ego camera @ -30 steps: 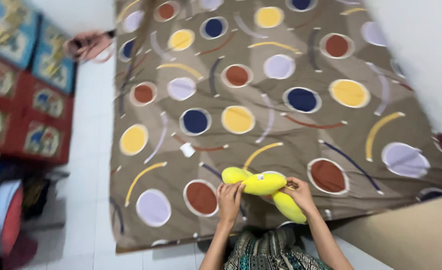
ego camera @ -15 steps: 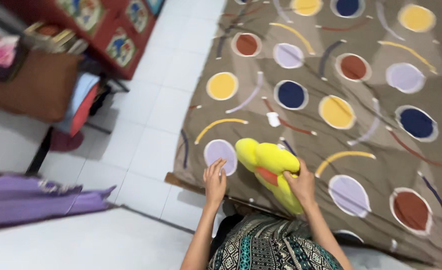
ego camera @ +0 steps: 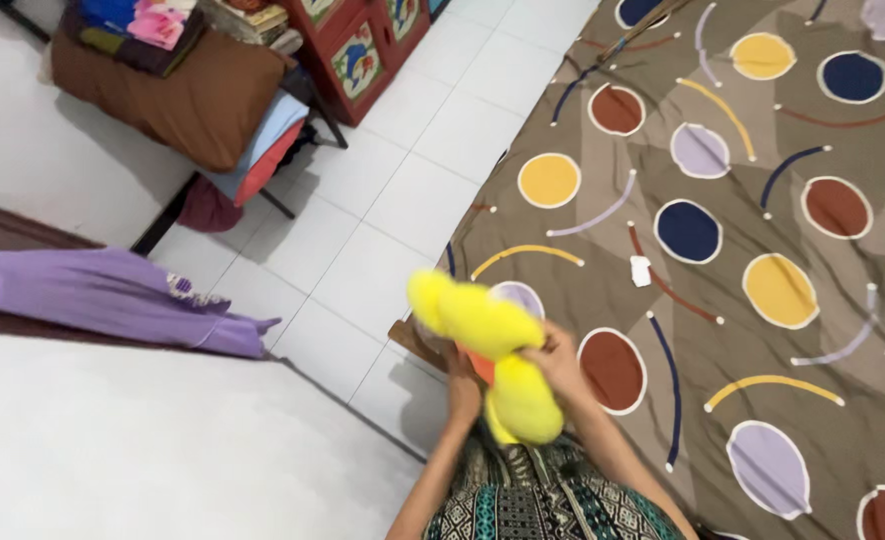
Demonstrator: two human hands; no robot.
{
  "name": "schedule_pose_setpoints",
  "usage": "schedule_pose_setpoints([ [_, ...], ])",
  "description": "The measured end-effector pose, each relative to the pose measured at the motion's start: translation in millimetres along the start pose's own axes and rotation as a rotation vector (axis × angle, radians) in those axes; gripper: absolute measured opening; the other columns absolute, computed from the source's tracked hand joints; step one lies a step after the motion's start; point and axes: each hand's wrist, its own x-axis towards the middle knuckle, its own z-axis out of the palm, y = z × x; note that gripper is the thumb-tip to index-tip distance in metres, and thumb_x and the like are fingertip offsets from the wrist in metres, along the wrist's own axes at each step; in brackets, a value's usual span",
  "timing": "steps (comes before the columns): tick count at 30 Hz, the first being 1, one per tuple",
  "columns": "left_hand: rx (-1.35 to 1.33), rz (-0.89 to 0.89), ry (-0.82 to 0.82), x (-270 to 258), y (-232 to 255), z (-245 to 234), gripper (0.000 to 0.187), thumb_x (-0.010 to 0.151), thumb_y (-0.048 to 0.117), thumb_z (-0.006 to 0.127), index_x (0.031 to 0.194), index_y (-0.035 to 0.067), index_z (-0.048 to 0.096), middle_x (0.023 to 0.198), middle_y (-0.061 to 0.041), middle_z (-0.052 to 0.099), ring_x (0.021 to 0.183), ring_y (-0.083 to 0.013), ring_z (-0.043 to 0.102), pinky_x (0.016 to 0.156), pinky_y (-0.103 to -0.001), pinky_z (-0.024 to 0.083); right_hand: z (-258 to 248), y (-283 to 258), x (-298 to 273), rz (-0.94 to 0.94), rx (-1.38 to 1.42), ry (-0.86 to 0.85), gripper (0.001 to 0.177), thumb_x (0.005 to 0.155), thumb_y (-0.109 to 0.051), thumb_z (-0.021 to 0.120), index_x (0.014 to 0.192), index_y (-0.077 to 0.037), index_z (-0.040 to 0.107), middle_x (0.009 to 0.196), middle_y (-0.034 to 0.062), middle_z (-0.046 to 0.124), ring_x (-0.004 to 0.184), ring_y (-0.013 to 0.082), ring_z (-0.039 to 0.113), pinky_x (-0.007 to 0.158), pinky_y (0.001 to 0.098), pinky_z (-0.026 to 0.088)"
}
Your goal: The person organizes bed linens by moving a pillow, beating the mattress with a broom, replacing pillowcases on two pillows, folding a patterned cloth, and placing a flower-shaped cushion on the bed.
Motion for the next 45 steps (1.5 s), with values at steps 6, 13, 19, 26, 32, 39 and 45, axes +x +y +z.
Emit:
schedule_pose_setpoints([
  [6,-0.706,-0.943,-0.029,-13,-15,-21,0.084,0.095,0.068,0.018,0.165,0.022,0.018,0.169,-0.005,0.025,0.155,-0.0272,0.020,0.118,-0.051,0.019,2,-80,3,-0.187,0.272,0.003,0.046,0.082,0.006,0.066,0.127,0.003,0.063,0.109,0.0108,0.074,0.095,0.0182,0.073,0.083,0.0328,0.059],
  [13,-1.172,-0.661,-0.058,82,15,28,0.067,0.103,0.057,0.048,0.153,0.013,0.044,0.148,-0.015,0.049,0.131,-0.0257,0.050,0.106,-0.041,0.045,45,-42,4,-0.213,-0.080,-0.186,0.060,0.081,0.001,0.071,0.139,-0.005,0.056,0.107,0.0128,0.076,0.099,0.0180,0.071,0.085,0.0328,0.056],
  [19,-0.982,-0.484,-0.172,81,113,2,0.066,0.105,0.047,0.038,0.160,0.012,0.027,0.162,-0.017,0.032,0.147,-0.0320,0.031,0.118,-0.046,0.029,46,-15,40,-0.216,-0.451,0.157,0.069,0.072,-0.005,0.079,0.135,-0.004,0.052,0.114,0.0170,0.073,0.106,0.0230,0.070,0.090,0.0371,0.055],
  [26,-0.450,-0.062,-0.337,140,116,-44,0.071,0.110,0.055,0.023,0.167,0.019,0.002,0.176,-0.012,-0.014,0.161,-0.0306,-0.016,0.130,-0.052,-0.002,87,21,135,-0.131,-0.193,0.184,0.051,0.086,-0.006,0.062,0.137,-0.003,0.058,0.122,0.0137,0.073,0.107,0.0220,0.070,0.093,0.0357,0.055],
  [32,-0.343,-0.085,-0.181,241,56,-155,0.077,0.106,0.059,0.025,0.166,0.015,0.009,0.175,-0.013,-0.007,0.160,-0.0310,-0.014,0.127,-0.053,-0.001,223,-14,174,-0.093,-0.143,0.109,0.052,0.080,-0.002,0.071,0.131,0.002,0.059,0.117,0.0157,0.072,0.107,0.0231,0.069,0.091,0.0349,0.055],
  [39,-0.265,0.026,-0.082,351,-15,-274,0.066,0.111,0.053,0.030,0.161,0.010,0.038,0.172,-0.018,0.027,0.161,-0.0336,0.021,0.129,-0.049,0.018,332,-67,187,0.115,0.018,-0.093,0.064,0.075,0.002,0.068,0.137,-0.002,0.054,0.120,0.0146,0.071,0.105,0.0231,0.070,0.093,0.0361,0.058],
  [45,-1.017,-0.761,-0.261,326,-126,-266,0.055,0.106,0.045,0.044,0.135,0.001,0.060,0.121,-0.021,0.071,0.107,-0.0359,0.070,0.093,-0.051,0.058,369,-82,201,0.137,-0.073,-0.099,0.062,0.077,-0.003,0.076,0.137,-0.005,0.058,0.112,0.0174,0.074,0.100,0.0235,0.071,0.087,0.0405,0.059],
])
